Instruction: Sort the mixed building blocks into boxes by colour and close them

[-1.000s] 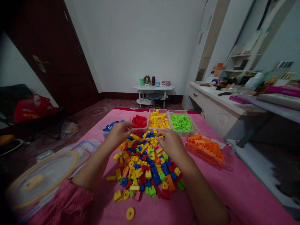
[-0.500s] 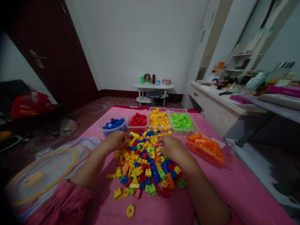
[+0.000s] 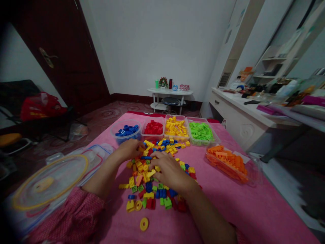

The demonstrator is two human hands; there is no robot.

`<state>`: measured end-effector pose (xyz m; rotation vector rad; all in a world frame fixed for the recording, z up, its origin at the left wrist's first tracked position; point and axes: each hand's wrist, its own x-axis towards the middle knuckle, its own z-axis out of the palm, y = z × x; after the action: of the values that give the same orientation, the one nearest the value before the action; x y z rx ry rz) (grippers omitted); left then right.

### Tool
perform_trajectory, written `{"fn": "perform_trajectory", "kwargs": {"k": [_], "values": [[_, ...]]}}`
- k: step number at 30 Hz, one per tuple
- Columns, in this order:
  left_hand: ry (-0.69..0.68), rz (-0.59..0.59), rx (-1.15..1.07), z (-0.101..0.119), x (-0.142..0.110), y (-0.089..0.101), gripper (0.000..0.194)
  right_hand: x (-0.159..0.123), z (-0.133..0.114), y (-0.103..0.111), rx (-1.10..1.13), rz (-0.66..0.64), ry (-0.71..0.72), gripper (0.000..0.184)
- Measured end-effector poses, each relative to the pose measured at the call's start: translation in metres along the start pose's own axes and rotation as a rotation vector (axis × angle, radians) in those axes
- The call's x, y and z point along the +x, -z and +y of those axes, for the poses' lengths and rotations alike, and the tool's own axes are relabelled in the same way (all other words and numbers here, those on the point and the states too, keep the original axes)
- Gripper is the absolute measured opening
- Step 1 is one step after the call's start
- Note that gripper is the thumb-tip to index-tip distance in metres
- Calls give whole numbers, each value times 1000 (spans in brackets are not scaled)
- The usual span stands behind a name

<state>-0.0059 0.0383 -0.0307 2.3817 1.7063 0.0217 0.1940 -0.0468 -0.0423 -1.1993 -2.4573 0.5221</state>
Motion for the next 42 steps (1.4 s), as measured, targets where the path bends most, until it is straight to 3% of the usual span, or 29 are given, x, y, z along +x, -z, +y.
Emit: {"fn": "perform_trajectory", "kwargs": {"k": [4, 7, 9, 13, 17, 21, 26, 30, 35, 39, 42], "values": [[-44, 65, -12, -1, 2, 1, 42, 5, 33, 3, -84, 243, -189, 33], [-87, 179, -63, 4, 3, 3, 36, 2, 40, 15, -175, 323, -275, 35], [-147, 148, -140, 13, 1, 2, 25, 0, 33, 23, -182, 278, -306, 27], [-296, -82, -230, 34, -9, -2, 20, -4, 3, 26, -159, -40, -308, 16], [-316, -125, -167, 45, -16, -7, 24, -5, -16, 15, -297, -174, -320, 19], [-286, -108, -183, 43, -12, -6, 16, -6, -13, 20, -257, -168, -304, 18], [-139, 154, -145, 42, -3, -10, 25, -3, 5, 24, -295, 110, -383, 27], [-211, 94, -69, 47, -5, -18, 27, 1, 13, 11, -380, 41, -382, 27], [-218, 117, 4, 54, -9, -20, 23, 1, 14, 5, -403, -2, -368, 25], [-224, 88, -235, 54, -6, -19, 20, -2, 22, 17, -303, 78, -396, 17], [-161, -40, -695, 57, -2, -20, 18, -3, 25, 31, -211, 197, -380, 18]]}}
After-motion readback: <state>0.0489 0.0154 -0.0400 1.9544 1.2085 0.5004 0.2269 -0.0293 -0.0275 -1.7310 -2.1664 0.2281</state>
